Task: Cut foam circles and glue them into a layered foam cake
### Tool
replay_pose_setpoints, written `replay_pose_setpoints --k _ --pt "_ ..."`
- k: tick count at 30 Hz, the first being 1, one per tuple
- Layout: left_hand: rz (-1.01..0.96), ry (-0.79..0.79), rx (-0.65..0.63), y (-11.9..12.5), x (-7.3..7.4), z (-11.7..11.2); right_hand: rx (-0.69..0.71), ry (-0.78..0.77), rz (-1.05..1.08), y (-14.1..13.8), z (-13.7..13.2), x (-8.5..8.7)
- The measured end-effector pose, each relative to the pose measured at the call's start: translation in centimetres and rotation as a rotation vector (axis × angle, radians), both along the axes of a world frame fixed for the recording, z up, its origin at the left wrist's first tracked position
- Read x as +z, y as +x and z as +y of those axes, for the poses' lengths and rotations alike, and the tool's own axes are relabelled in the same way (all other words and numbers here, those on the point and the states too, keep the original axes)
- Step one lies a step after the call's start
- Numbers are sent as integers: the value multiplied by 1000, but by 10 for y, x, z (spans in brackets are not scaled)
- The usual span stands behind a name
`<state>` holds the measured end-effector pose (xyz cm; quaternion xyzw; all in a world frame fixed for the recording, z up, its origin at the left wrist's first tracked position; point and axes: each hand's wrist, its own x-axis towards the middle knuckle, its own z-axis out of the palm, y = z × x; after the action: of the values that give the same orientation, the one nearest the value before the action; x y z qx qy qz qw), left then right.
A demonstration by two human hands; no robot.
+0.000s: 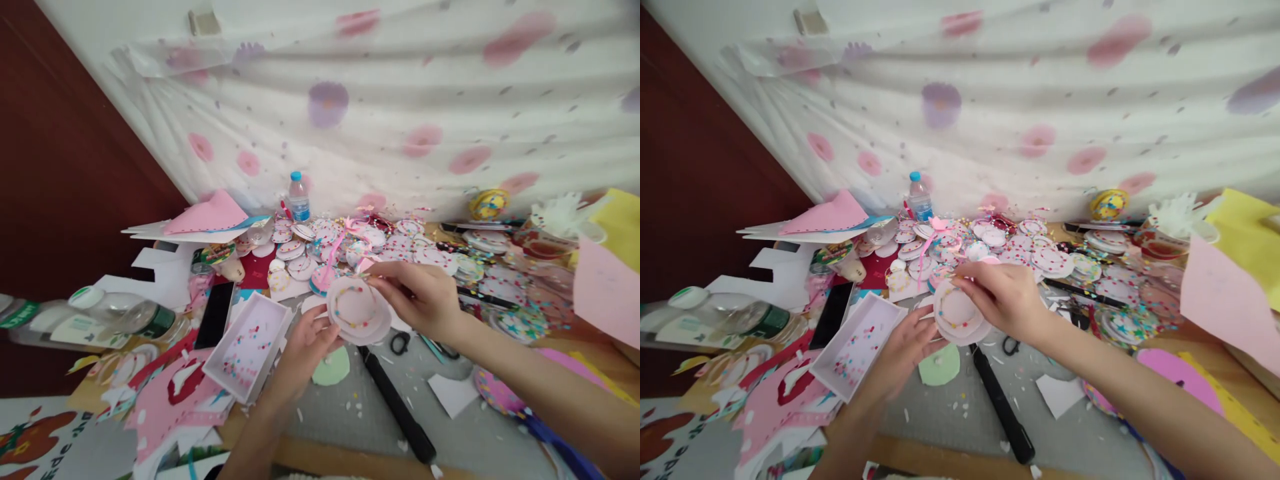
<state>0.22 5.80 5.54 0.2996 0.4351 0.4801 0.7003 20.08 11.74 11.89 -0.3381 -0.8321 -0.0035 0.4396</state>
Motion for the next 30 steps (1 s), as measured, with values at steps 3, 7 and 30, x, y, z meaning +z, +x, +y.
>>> replay_pose_setpoints --k 3,7,30 --pt "-15 -12 50 4 -4 -3 81 -45 -25 -3 -6 -13" --pt "47 15 114 5 -10 -9 208 -64 -166 1 -17 -32" --pt "268 -174 447 -59 -54 -97 -541 -578 -199 18 -137 -138"
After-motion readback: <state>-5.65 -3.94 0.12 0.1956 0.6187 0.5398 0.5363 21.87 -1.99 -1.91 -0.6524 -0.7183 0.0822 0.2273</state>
